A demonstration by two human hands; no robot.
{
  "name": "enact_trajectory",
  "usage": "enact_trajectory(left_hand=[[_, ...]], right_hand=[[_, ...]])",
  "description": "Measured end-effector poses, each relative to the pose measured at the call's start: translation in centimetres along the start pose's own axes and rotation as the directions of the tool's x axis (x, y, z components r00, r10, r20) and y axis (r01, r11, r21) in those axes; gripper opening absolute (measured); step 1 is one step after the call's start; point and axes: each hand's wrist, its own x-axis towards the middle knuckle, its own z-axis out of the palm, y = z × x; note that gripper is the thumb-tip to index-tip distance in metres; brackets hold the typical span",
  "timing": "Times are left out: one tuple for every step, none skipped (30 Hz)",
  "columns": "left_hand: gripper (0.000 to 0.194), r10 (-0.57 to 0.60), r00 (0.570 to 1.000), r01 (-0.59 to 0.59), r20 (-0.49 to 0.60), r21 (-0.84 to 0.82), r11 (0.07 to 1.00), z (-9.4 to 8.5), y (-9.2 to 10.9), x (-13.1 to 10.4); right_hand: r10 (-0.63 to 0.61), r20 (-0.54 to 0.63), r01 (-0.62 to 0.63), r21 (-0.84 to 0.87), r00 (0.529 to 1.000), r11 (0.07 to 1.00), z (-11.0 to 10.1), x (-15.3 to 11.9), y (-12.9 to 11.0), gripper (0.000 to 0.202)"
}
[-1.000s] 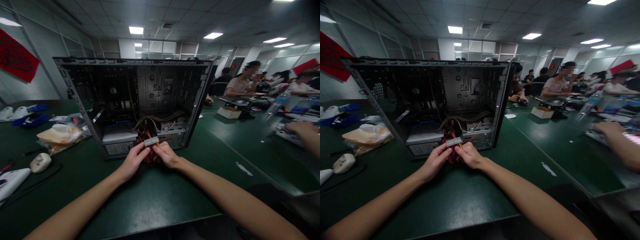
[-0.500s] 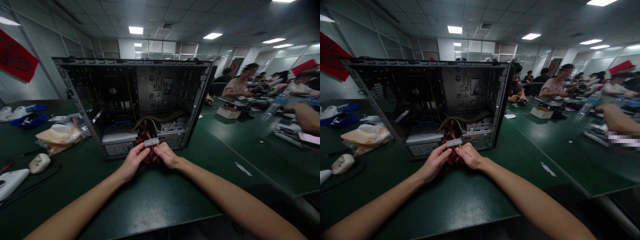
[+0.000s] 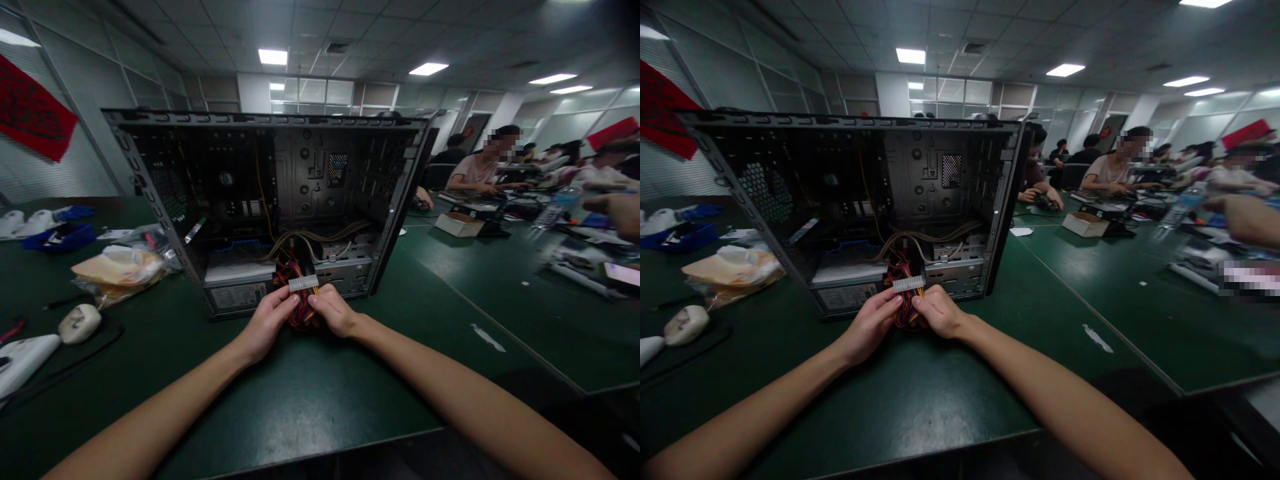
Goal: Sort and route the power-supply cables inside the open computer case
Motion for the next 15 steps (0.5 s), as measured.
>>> enact_trajectory(left_hand=[[0.040, -0.009, 1.000, 0.009, 0.003, -0.017, 1.000, 0.1, 0.1, 0.0], [0.039, -0.016, 1.000, 0.017, 0.007, -0.030, 0.999, 0.2, 0.2, 0.0], [0.039, -0.023, 1.000, 0.024, 0.012, -0.040, 0.999, 0.2, 0.3, -0.1], [0.038, -0.028, 0.999, 0.029, 0.017, -0.046, 0.999, 0.3, 0.3, -0.1], [0.038, -0.029, 0.999, 0.030, 0.019, -0.046, 0.998, 0.3, 0.3, -0.1], [0.036, -0.027, 0.999, 0.028, 0.016, -0.038, 0.999, 0.3, 0.3, -0.1], [0.034, -0.025, 1.000, 0.025, 0.009, -0.021, 0.999, 0.2, 0.3, -0.1], [0.031, -0.023, 1.000, 0.023, 0.000, 0.002, 1.000, 0.2, 0.3, -0.1], [0.027, -0.021, 1.000, 0.021, -0.008, 0.029, 0.999, 0.1, 0.2, -0.1], [0.025, -0.019, 1.000, 0.020, -0.012, 0.057, 0.998, 0.1, 0.2, -0.1], [0.024, -0.017, 1.000, 0.018, -0.009, 0.085, 0.996, 0.0, 0.1, -0.1], [0.023, -0.014, 1.000, 0.014, -0.001, 0.110, 0.994, -0.1, 0.1, -0.1], [0.024, -0.007, 1.000, 0.006, 0.008, 0.130, 0.992, -0.2, 0.0, 0.0], [0.024, 0.002, 1.000, -0.004, 0.012, 0.144, 0.990, -0.3, -0.1, 0.0], [0.024, 0.014, 1.000, -0.015, 0.008, 0.152, 0.988, -0.4, -0.1, 0.1]], right_hand=[[0.005, 0.003, -0.005, 0.010, 1.000, 1.000, 0.0, 0.0, 0.1, 0.069], [0.011, 0.008, -0.012, 0.023, 1.000, 1.000, 0.0, 0.0, 0.1, 0.069], [0.022, 0.016, -0.023, 0.038, 1.000, 0.999, 0.1, 0.0, 0.2, 0.069], [0.035, 0.025, -0.036, 0.052, 0.999, 0.998, 0.1, 0.1, 0.2, 0.069], [0.043, 0.036, -0.045, 0.062, 0.998, 0.997, 0.0, 0.2, 0.2, 0.070], [0.044, 0.050, -0.047, 0.060, 0.998, 0.997, 0.0, 0.2, 0.0, 0.070], [0.036, 0.065, -0.039, 0.047, 0.997, 0.998, 0.0, 0.3, -0.1, 0.071], [0.021, 0.079, -0.023, 0.025, 0.997, 0.999, -0.1, 0.4, -0.3, 0.072], [0.004, 0.092, -0.004, 0.001, 0.996, 1.000, -0.1, 0.4, -0.6, 0.073], [-0.010, 0.102, 0.012, -0.018, 0.995, 1.000, -0.1, 0.5, -0.8, 0.074], [-0.015, 0.109, 0.018, -0.024, 0.994, 1.000, -0.1, 0.5, -1.0, 0.074], [-0.011, 0.111, 0.013, -0.018, 0.994, 1.000, -0.1, 0.5, -1.1, 0.074], [0.001, 0.106, 0.000, -0.002, 0.994, 1.000, -0.1, 0.4, -1.2, 0.074], [0.018, 0.097, -0.020, 0.017, 0.995, 1.000, 0.0, 0.4, -1.3, 0.073], [0.034, 0.086, -0.037, 0.034, 0.996, 0.999, 0.0, 0.4, -1.2, 0.071]])
